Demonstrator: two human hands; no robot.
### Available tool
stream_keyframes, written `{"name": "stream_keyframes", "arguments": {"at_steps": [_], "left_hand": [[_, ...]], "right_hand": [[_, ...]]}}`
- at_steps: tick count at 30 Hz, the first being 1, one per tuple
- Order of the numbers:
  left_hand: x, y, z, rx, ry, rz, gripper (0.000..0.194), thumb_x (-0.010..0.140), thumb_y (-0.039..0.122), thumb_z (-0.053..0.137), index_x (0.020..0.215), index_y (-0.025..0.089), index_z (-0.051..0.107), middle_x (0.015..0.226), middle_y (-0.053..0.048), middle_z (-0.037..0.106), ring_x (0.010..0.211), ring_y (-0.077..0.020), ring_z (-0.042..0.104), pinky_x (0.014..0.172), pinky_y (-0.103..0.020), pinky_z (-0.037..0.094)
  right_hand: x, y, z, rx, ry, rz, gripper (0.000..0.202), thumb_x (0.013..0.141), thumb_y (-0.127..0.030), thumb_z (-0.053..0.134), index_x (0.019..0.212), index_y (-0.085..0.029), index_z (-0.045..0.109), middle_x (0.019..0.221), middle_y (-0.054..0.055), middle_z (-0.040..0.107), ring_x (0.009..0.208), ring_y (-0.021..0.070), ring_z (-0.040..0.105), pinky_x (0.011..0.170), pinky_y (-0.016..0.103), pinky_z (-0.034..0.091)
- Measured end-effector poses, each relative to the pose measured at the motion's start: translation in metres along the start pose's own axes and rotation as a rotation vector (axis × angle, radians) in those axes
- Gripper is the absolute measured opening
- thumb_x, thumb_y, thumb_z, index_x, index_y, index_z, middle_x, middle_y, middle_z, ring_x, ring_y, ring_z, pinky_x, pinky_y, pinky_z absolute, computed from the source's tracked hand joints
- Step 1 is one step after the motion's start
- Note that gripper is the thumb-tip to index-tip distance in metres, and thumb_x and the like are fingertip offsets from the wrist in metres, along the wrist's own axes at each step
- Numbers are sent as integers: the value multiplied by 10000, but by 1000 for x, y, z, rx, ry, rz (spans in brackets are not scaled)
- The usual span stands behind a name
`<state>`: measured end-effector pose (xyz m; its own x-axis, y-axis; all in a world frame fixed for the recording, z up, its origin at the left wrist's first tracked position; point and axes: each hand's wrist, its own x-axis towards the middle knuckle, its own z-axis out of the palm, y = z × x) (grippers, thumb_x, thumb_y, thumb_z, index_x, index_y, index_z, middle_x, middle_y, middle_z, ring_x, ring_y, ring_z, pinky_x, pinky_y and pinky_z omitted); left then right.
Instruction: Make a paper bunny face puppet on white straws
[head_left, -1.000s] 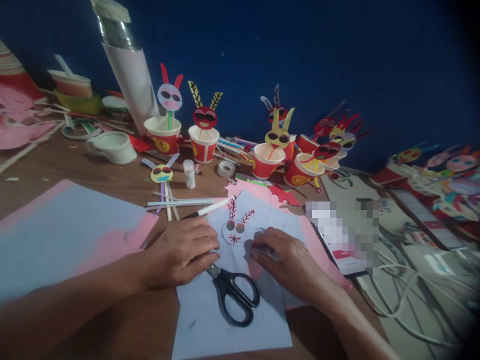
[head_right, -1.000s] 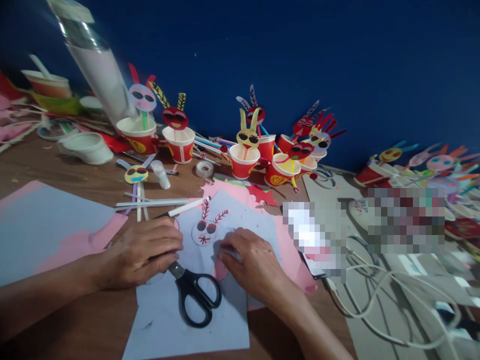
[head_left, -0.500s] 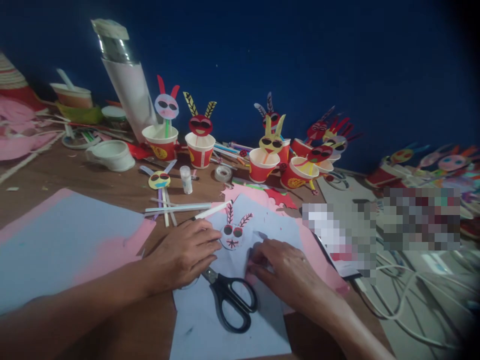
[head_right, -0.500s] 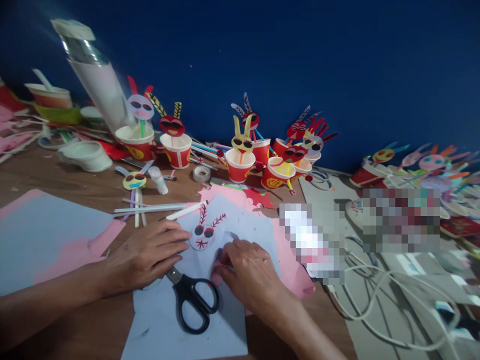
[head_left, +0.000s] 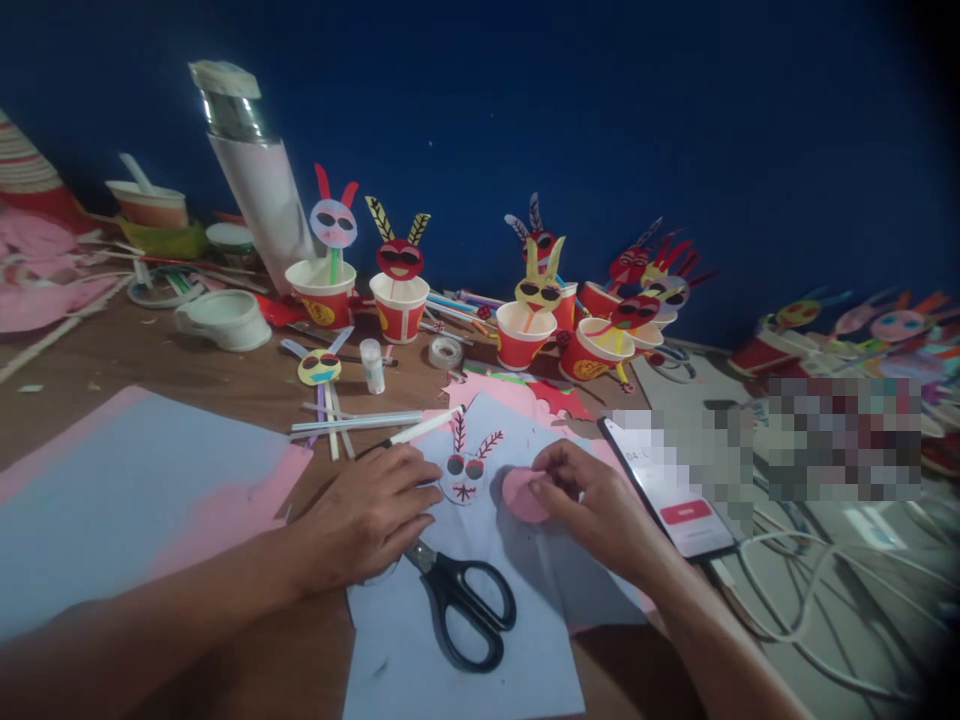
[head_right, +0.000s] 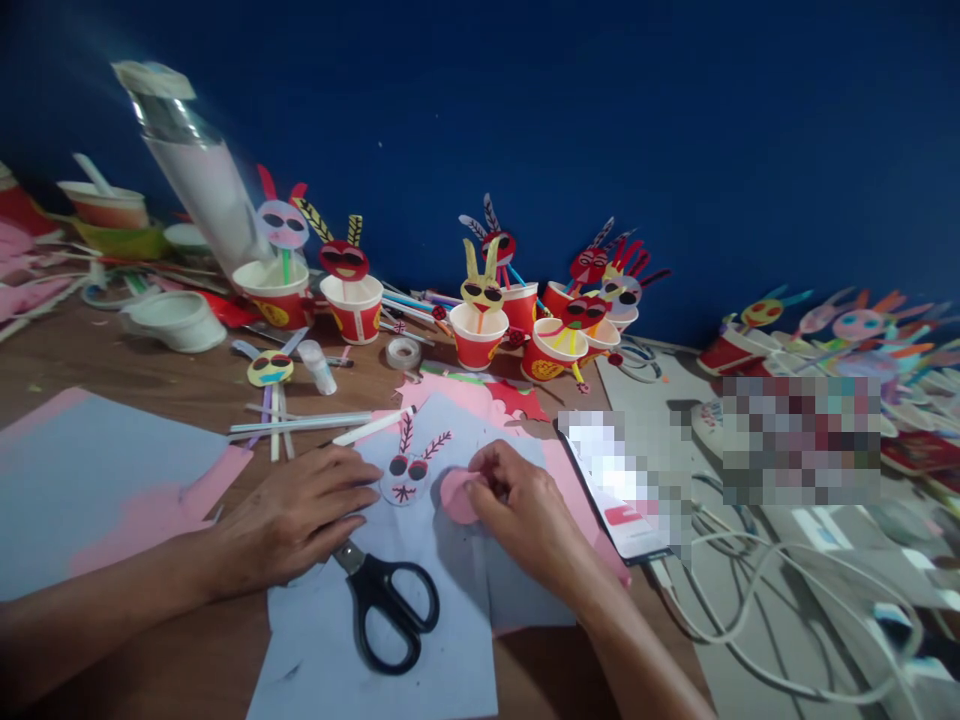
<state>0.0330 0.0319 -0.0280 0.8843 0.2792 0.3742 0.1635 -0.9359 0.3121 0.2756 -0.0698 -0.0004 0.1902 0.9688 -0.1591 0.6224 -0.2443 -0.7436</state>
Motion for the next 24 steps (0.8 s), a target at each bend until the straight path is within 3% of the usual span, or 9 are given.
{"name": "stream_keyframes", "arguments": {"at_steps": [4,8,17,20,24], "left_hand": [[0,-1,1,5,-1,2,185,837,171,503,978,138,618,1059,-92,611,995,-225,486,853,-382,428],[1,0,-1,29,-18,3,198,839,172,490,987,147,619,1051,-94,612,986,-229,492,828,-381,435],[0,7,2,163,-78,-26,277,854,170,444,1094,164,582,1143,-109,576,1028,-275,468,805,-439,433],[0,7,2,160,-60,-21,275,850,187,461,1093,168,588,1173,-118,564,1051,-287,463,816,-449,429],[0,1,1,80,-54,-18,252,843,199,484,1062,168,606,1146,-117,576,1051,-276,477,848,-441,425]], "right_hand": [[2,-4,-5,104,91,5,208,822,-297,488,1003,-194,482,596,-51,512,532,115,459,495,221,342],[5,-5,-6,126,154,-12,190,825,-300,494,977,-187,512,616,-41,520,545,112,471,499,219,346],[6,1,2,16,108,-54,180,828,-277,477,899,-195,620,797,19,645,732,154,566,608,241,402],[5,-7,0,-36,78,-48,185,833,-286,472,860,-195,631,736,1,636,681,142,559,593,237,393],[4,-11,-2,-127,21,-53,279,845,-329,459,651,-183,597,584,-19,577,558,118,502,526,230,354]]}}
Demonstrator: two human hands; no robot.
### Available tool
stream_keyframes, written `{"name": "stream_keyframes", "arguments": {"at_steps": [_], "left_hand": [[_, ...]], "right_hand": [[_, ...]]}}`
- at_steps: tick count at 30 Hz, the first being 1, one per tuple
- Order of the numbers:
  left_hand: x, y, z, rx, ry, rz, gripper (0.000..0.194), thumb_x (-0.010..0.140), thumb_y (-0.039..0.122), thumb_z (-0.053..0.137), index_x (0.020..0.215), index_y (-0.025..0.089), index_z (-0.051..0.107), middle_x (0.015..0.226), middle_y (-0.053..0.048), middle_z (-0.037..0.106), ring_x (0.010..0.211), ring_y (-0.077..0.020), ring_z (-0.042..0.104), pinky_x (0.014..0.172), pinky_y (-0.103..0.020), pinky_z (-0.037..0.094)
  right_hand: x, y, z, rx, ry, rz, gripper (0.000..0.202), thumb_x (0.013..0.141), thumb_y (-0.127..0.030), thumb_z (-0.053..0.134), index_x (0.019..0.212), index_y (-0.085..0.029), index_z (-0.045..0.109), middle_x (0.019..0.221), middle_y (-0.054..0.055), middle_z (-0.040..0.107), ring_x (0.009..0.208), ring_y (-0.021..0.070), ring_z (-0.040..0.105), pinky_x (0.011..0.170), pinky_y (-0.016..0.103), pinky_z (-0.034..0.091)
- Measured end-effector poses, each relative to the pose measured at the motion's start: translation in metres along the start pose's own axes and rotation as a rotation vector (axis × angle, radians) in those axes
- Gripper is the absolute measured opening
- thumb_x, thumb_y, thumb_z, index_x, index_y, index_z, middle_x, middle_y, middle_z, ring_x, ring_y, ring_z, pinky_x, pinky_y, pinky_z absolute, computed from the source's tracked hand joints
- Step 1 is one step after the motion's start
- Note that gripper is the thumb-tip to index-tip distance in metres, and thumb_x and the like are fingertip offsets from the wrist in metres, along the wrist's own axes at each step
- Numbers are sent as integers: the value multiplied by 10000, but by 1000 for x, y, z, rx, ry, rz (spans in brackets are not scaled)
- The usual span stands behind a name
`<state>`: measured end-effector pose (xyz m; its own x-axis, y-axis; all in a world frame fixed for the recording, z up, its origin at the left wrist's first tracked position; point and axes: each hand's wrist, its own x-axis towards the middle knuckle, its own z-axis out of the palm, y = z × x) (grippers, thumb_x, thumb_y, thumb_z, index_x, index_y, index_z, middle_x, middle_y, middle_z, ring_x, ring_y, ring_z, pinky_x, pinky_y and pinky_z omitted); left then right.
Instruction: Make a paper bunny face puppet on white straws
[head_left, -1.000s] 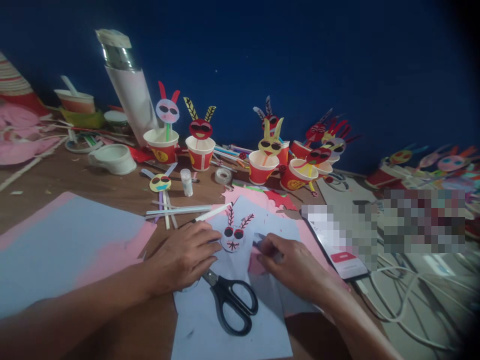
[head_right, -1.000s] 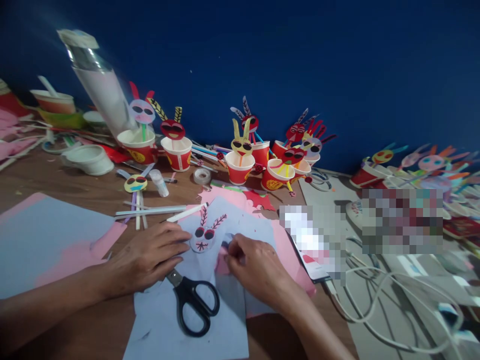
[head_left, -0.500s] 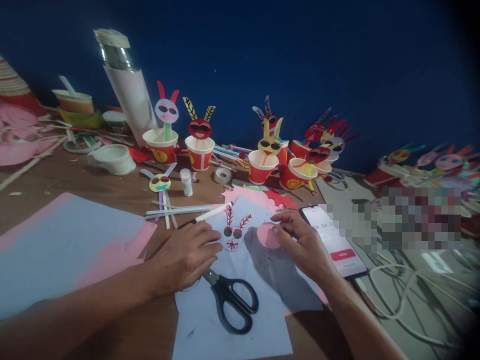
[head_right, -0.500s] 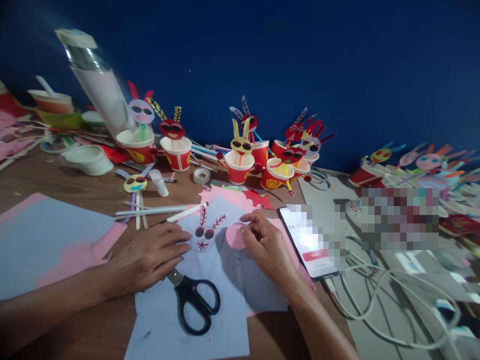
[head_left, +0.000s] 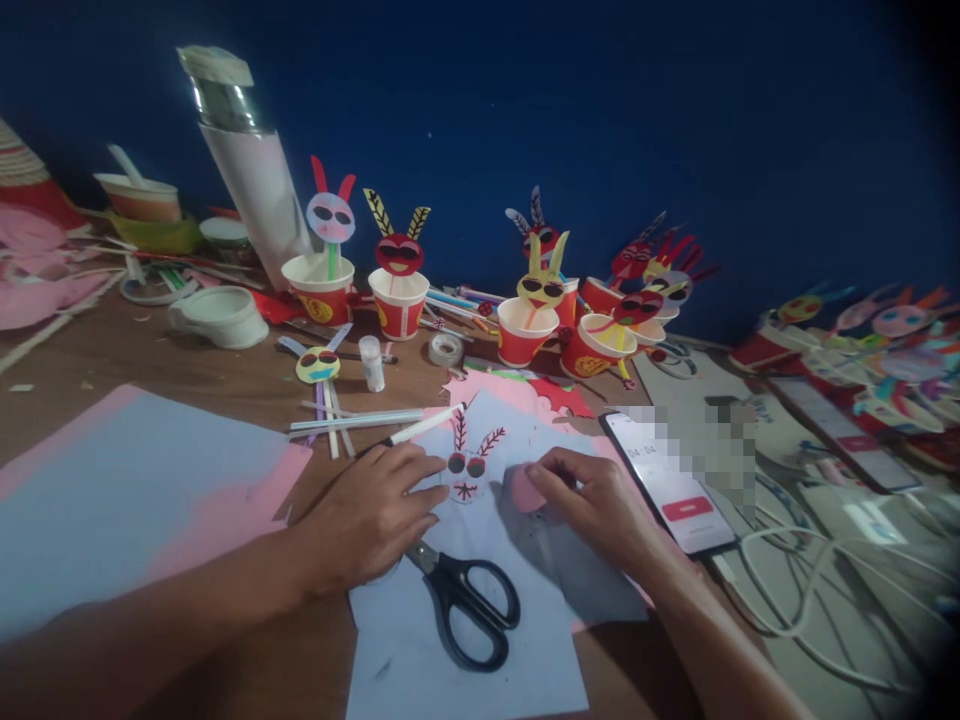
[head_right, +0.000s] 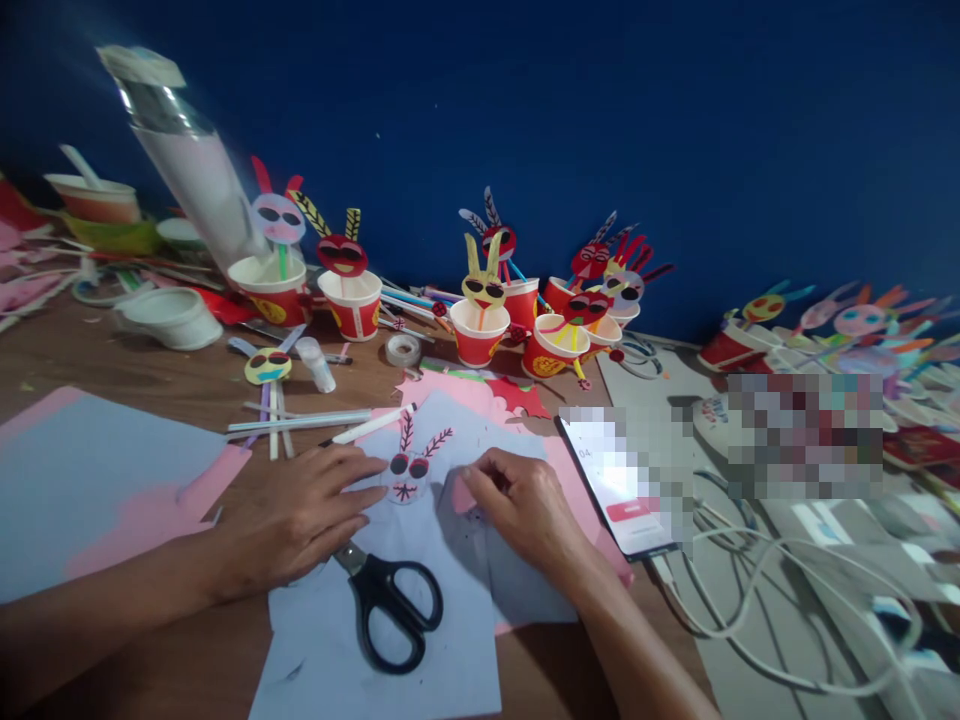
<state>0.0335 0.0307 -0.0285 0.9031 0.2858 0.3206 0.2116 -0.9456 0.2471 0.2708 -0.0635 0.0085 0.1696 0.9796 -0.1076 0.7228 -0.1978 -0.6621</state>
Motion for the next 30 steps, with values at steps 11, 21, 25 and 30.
{"name": "stream_keyframes", "arguments": {"at_steps": [11,21,25,30], "left_hand": [[15,1,-26,-355,-67,-419,252,836,170,419,973,181,630,1020,-40,623,926,-152,582,814,-241,448],[59,4,-22,-151,-292,-654,152,714,316,548,793,189,571,843,-33,600,728,-200,566,607,-268,361],[63,7,-19,-159,-284,-668,100,709,278,561,759,194,545,802,-17,594,723,-190,566,619,-263,362],[61,9,-14,-186,-248,-687,58,719,246,547,730,189,544,745,-6,587,708,-180,556,609,-259,354]], "right_hand": [[-1,5,1,-126,-108,-75,148,805,-244,490,747,-217,624,655,1,641,599,143,545,540,237,343],[0,7,6,-131,-33,-115,156,810,-272,485,730,-213,605,622,-4,629,573,147,544,532,242,335],[1,8,5,-56,28,-97,203,832,-320,468,705,-212,583,571,-13,604,532,139,526,502,234,334],[6,13,4,12,77,-78,250,844,-380,465,708,-205,580,545,-18,575,516,137,518,496,234,334]]}}
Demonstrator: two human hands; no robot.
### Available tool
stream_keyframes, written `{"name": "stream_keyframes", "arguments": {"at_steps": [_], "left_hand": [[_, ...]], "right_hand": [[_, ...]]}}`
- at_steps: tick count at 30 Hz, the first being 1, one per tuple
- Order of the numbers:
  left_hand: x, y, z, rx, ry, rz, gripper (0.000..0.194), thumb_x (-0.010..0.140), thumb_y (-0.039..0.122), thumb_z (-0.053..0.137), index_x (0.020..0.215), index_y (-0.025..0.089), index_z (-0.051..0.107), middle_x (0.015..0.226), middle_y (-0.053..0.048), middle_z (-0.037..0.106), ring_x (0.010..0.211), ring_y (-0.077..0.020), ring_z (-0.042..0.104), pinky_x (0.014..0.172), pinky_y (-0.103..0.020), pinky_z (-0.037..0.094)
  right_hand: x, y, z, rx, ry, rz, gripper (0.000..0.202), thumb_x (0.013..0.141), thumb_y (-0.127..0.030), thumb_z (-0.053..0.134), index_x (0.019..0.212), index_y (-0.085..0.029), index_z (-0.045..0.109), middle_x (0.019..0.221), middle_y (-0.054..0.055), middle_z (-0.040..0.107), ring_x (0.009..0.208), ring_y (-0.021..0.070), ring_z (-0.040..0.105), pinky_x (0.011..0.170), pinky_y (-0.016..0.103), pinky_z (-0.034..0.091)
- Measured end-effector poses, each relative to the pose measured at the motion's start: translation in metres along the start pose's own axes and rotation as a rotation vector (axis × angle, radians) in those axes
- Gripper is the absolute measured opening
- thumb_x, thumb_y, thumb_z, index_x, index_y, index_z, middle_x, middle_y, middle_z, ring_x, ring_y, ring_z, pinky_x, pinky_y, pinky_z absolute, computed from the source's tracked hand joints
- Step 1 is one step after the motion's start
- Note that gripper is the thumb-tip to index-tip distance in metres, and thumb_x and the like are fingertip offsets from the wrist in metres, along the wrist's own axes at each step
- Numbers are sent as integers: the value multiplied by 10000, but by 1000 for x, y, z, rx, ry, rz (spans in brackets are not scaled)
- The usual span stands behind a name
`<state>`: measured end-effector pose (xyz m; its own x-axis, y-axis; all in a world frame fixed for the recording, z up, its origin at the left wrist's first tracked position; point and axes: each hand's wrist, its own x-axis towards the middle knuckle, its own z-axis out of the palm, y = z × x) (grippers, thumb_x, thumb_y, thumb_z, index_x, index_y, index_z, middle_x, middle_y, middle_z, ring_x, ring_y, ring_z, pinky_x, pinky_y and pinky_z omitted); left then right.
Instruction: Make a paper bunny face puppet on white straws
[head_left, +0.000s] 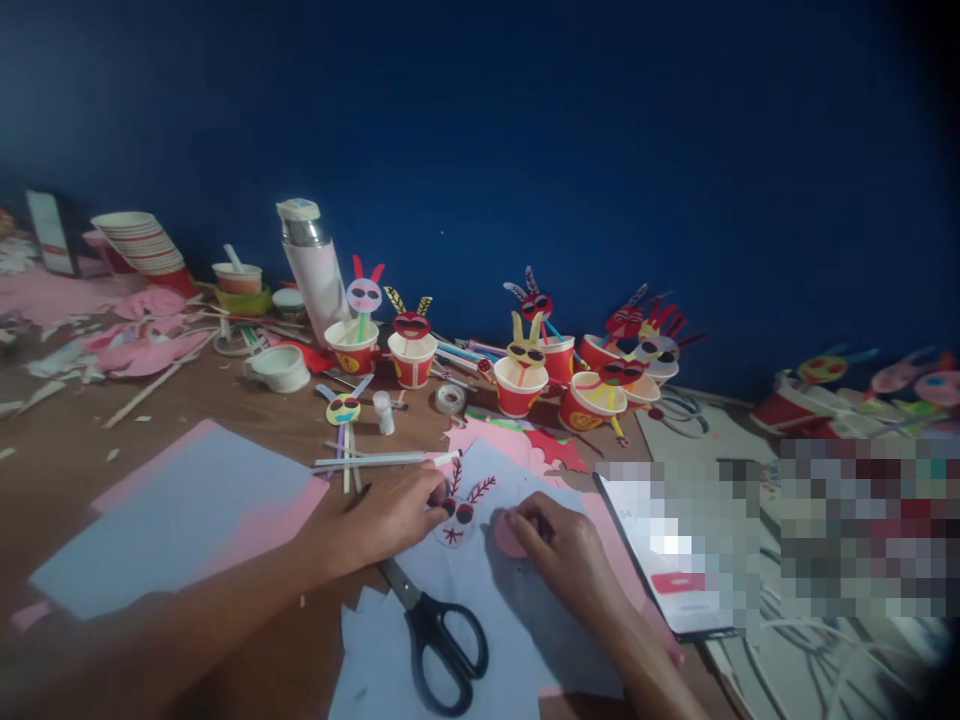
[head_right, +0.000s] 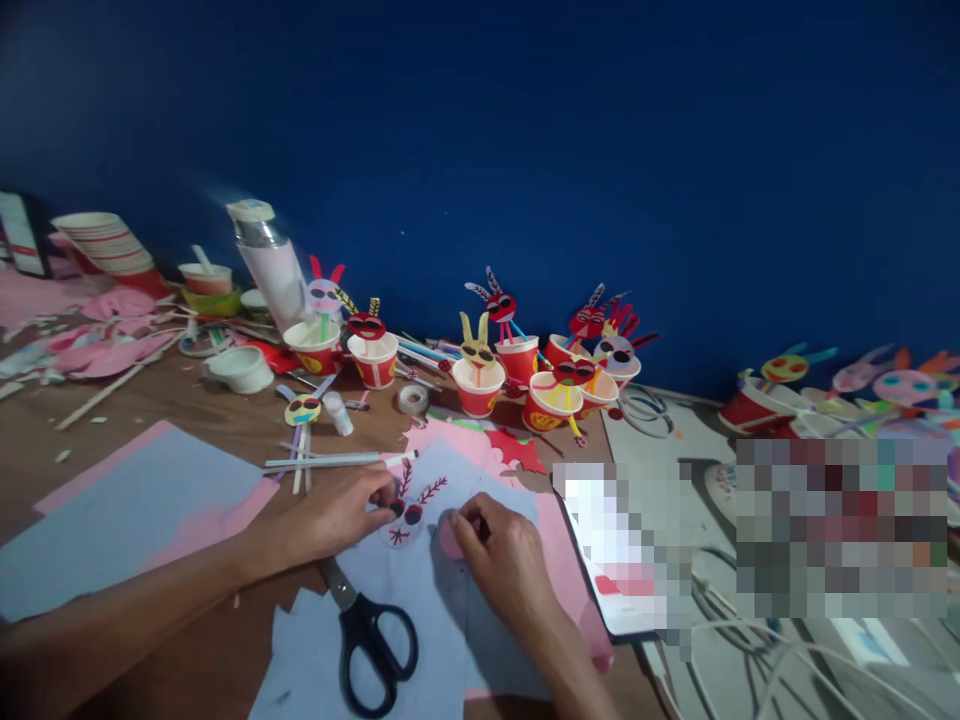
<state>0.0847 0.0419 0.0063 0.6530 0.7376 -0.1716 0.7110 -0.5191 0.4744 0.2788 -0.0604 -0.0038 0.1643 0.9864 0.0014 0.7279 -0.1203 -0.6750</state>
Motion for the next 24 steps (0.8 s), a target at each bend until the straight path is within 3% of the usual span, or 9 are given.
{"name": "stream_keyframes", "arguments": {"at_steps": [4,11,14,20,24], "left_hand": [[-4,6,-1,-89,27,-4,28,711,218,536,710,190,534,701,11,577,675,-161,542,593,-246,349],[-6,15,-14,-638,3,-64,41,666,191,516,663,168,481,610,45,480,575,-100,453,531,-199,336],[-3,12,-21,-815,1,-111,106,662,213,552,670,166,458,573,65,429,527,-76,400,499,-185,312],[-5,-2,-37,-1050,163,-212,253,681,337,637,722,173,449,570,79,428,466,-50,397,448,-163,300],[-12,-8,-47,-1199,303,-260,283,694,355,661,747,183,443,588,81,449,475,-43,433,456,-156,348]], "right_hand": [[2,5,2,61,5,22,266,858,-394,449,732,-199,580,552,-15,566,520,141,520,500,236,346],[3,8,4,230,36,31,256,870,-399,435,902,-179,562,769,57,653,659,175,583,548,247,419],[3,9,4,280,74,56,291,862,-397,452,1031,-170,519,730,42,632,636,171,571,537,246,427],[1,8,3,337,82,87,286,865,-397,454,1034,-174,515,721,32,619,647,164,577,545,234,442],[-4,5,7,343,42,79,255,869,-377,449,1028,-196,532,810,55,643,692,171,602,439,203,416]]}}
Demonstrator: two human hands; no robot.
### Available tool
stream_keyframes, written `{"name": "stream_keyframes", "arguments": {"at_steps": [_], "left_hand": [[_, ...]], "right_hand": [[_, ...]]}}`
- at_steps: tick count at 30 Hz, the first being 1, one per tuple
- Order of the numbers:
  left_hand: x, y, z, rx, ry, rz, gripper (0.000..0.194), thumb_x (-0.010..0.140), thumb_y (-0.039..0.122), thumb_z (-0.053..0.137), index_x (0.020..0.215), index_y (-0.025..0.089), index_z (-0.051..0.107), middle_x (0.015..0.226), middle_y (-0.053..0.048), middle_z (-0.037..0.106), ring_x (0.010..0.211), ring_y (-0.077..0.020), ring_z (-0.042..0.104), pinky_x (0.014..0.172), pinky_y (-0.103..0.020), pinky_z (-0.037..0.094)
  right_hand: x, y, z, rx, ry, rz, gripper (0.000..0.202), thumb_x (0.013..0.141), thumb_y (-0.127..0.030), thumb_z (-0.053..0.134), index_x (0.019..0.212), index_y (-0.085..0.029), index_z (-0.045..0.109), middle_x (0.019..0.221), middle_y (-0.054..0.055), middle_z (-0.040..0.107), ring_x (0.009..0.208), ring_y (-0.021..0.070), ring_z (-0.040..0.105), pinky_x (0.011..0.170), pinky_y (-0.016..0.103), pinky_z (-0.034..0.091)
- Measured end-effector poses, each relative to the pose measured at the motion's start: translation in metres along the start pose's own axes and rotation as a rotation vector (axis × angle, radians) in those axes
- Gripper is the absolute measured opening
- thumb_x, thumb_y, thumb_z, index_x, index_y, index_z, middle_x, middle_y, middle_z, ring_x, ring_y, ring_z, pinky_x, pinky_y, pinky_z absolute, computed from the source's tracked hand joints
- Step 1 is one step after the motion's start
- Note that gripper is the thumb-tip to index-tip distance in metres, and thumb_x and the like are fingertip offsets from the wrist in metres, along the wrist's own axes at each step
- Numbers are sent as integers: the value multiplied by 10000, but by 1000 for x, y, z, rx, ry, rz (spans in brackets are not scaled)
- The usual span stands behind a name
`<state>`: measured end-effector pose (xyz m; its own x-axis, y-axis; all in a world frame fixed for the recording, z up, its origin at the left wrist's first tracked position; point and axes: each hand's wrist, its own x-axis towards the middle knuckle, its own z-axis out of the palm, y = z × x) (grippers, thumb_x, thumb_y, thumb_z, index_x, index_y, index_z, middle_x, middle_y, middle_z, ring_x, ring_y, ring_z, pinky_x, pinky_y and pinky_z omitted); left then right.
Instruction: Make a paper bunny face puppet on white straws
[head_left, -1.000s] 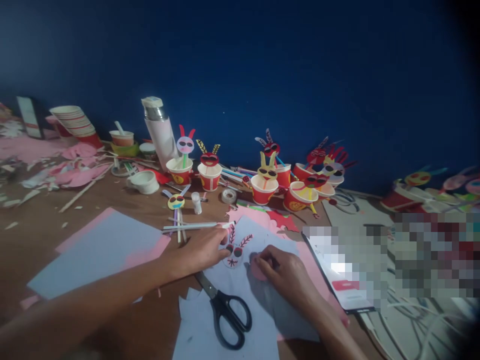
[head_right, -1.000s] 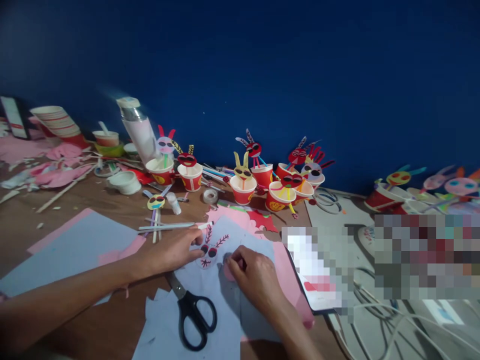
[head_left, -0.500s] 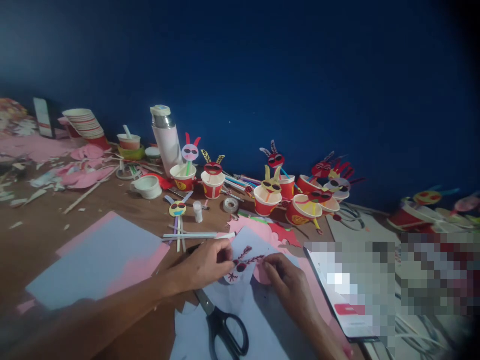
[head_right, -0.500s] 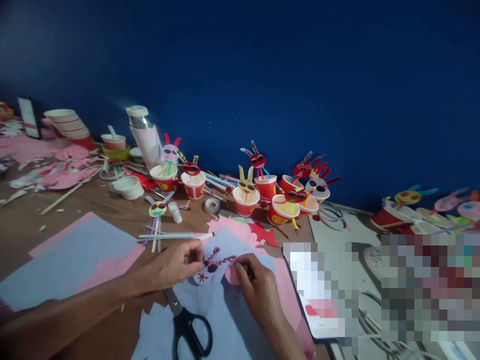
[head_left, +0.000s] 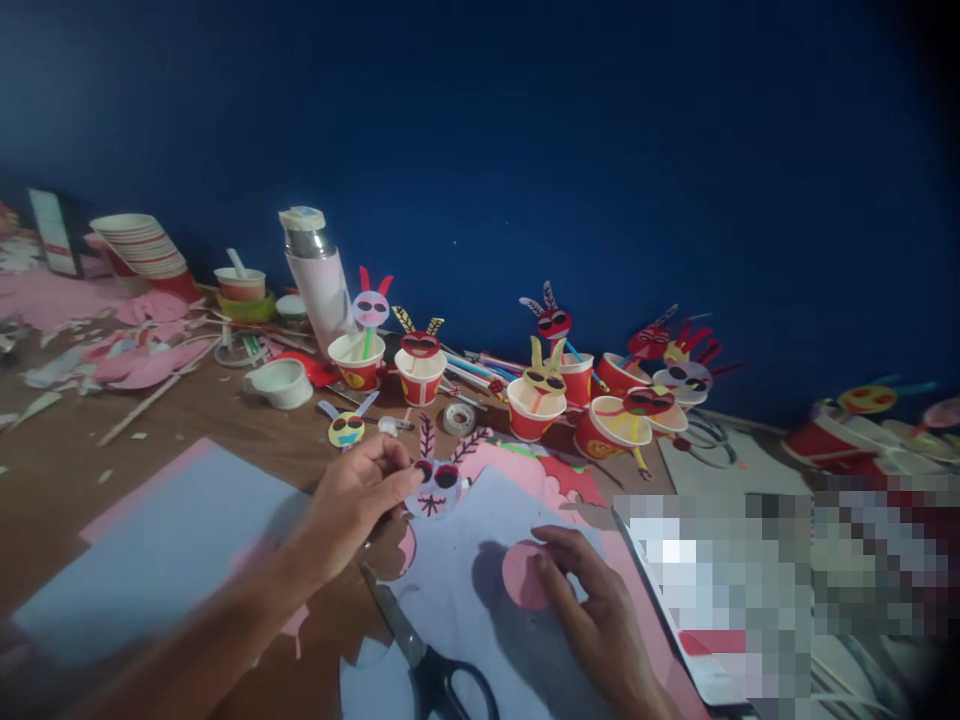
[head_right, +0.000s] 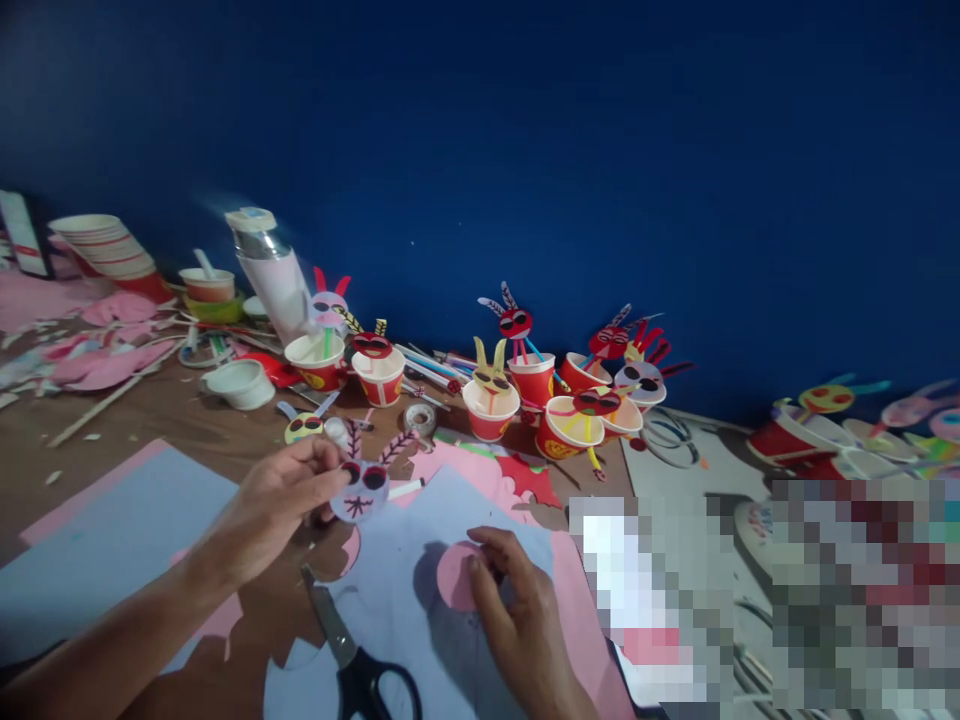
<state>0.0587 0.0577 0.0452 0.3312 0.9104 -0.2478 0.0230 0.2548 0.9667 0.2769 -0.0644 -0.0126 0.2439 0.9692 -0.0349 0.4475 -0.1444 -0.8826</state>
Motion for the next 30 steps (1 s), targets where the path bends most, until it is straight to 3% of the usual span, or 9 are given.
{"name": "stream_keyframes", "arguments": {"at_steps": [2,5,9,13,17,21,30], "left_hand": [[-1,-2,-1,-66,12,9,276,703,338,669,759,182,449,609,81,452,485,-31,436,467,-145,364],[3,-14,3,-121,-16,-83,260,735,341,646,797,197,439,604,82,450,448,-30,429,406,-131,329],[10,-32,14,-113,-80,-147,292,733,333,642,914,193,460,761,17,574,536,-61,522,432,-146,371],[7,-40,25,-45,-51,-188,306,723,337,630,946,185,486,805,-1,594,588,-87,552,479,-172,414],[-3,-45,36,66,-15,-132,256,719,307,629,916,177,529,776,2,589,687,-112,571,578,-179,451],[-14,-54,43,92,-59,-109,251,752,306,607,957,186,527,797,-4,581,714,-119,572,602,-181,469],[-25,-70,48,129,-110,-84,243,756,320,608,958,200,550,852,-21,605,785,-145,589,661,-192,494]], "right_hand": [[-1,1,3,-62,-23,-76,226,871,-329,446,1032,-204,544,858,62,644,736,180,608,505,224,460],[3,3,4,-267,-45,-257,217,850,-221,458,1044,-212,557,916,68,631,825,213,587,712,332,482],[9,8,-4,-417,34,-347,239,832,-166,486,1053,-212,566,983,91,586,920,241,543,772,388,457],[9,8,-10,-317,145,-357,197,834,-156,514,1011,-212,581,937,88,578,899,222,543,746,351,463],[4,-1,-4,-86,40,-359,154,847,-125,500,933,-218,589,842,49,615,795,178,565,677,295,469],[1,-8,5,-6,-64,-312,128,832,-149,530,915,-209,606,825,42,634,768,172,573,675,294,464],[-1,-6,13,104,-25,-103,112,776,-165,546,725,-201,639,684,12,600,658,144,567,592,251,441]]}}
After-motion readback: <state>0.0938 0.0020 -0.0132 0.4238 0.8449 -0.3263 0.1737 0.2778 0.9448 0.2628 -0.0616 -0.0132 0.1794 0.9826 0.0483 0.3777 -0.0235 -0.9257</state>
